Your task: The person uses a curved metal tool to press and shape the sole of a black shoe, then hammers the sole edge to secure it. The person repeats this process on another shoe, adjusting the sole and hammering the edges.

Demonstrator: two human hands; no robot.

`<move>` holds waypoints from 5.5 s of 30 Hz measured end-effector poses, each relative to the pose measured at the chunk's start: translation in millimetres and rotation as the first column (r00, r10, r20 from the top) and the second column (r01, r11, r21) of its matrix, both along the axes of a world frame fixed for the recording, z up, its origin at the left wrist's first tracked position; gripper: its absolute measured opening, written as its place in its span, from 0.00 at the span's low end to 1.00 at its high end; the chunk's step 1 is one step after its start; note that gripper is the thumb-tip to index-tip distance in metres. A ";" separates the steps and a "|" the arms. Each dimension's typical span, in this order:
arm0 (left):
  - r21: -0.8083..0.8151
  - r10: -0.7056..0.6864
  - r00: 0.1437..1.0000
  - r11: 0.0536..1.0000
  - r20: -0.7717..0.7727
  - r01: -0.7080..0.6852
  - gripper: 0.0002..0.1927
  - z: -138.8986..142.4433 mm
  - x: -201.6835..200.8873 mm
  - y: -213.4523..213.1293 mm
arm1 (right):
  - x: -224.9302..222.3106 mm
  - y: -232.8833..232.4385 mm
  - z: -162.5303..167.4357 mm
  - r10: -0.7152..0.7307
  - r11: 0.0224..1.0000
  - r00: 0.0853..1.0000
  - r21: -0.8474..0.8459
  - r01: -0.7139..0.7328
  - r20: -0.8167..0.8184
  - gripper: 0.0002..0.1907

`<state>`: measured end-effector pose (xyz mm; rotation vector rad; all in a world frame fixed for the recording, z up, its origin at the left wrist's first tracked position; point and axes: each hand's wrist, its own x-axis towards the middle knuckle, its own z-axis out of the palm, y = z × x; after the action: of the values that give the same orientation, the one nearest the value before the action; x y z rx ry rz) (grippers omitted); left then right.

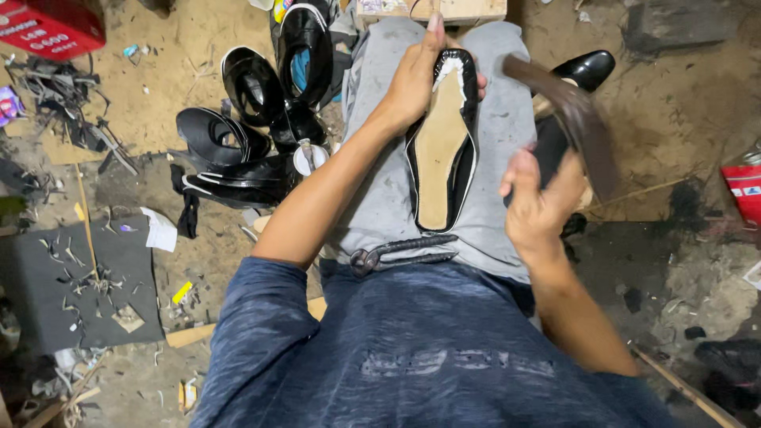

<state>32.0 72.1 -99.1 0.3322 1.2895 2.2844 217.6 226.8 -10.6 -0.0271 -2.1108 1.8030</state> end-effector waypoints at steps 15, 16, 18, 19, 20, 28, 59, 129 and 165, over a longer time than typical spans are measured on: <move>0.025 -0.095 0.993 0.995 0.063 0.094 0.48 30.8 3.9 -6.0 | -21.4 50.6 14.1 0.141 0.977 0.983 0.175 -0.119 -0.118 0.14; 0.035 -0.093 0.994 0.995 0.061 0.091 0.48 29.0 3.4 -4.0 | -28.9 40.8 6.6 0.097 0.942 0.992 0.328 -0.067 -0.077 0.13; 0.032 -0.086 0.995 0.996 0.053 0.084 0.49 26.5 0.8 -3.9 | -41.6 23.7 3.1 -0.010 0.806 1.000 0.591 0.023 -0.026 0.10; 0.036 -0.089 0.994 0.996 0.057 0.087 0.48 25.3 0.3 -3.5 | -45.9 18.6 7.9 0.047 0.789 0.999 0.613 -0.030 -0.012 0.12; 0.039 -0.099 0.993 0.995 0.066 0.096 0.48 24.1 0.4 -4.9 | -47.1 14.9 16.1 0.096 0.770 0.995 0.633 -0.079 0.008 0.15; -0.037 -0.012 1.000 0.999 -0.007 0.012 0.48 5.0 -2.8 -2.2 | -52.8 -6.6 50.3 -0.044 0.939 0.943 0.308 0.151 -0.329 0.16; -0.240 0.241 0.715 0.831 -0.656 -0.501 0.21 130.3 74.6 -60.3 | -43.6 50.6 115.3 0.247 0.956 0.956 0.122 -0.267 0.156 0.10; -0.214 0.473 0.751 0.762 -0.460 -0.611 0.22 127.2 47.3 -112.6 | -111.8 -37.2 95.1 0.408 0.879 0.895 -0.344 -0.331 0.179 0.17; 0.478 0.154 0.986 0.872 -0.068 -0.103 0.38 170.1 35.6 -24.1 | 21.5 -1.3 30.6 0.456 0.772 0.876 -0.560 -0.301 0.159 0.37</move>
<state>67.6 48.0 70.9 0.5524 0.7954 2.7176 239.2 225.6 19.9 0.0070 -1.8165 2.7359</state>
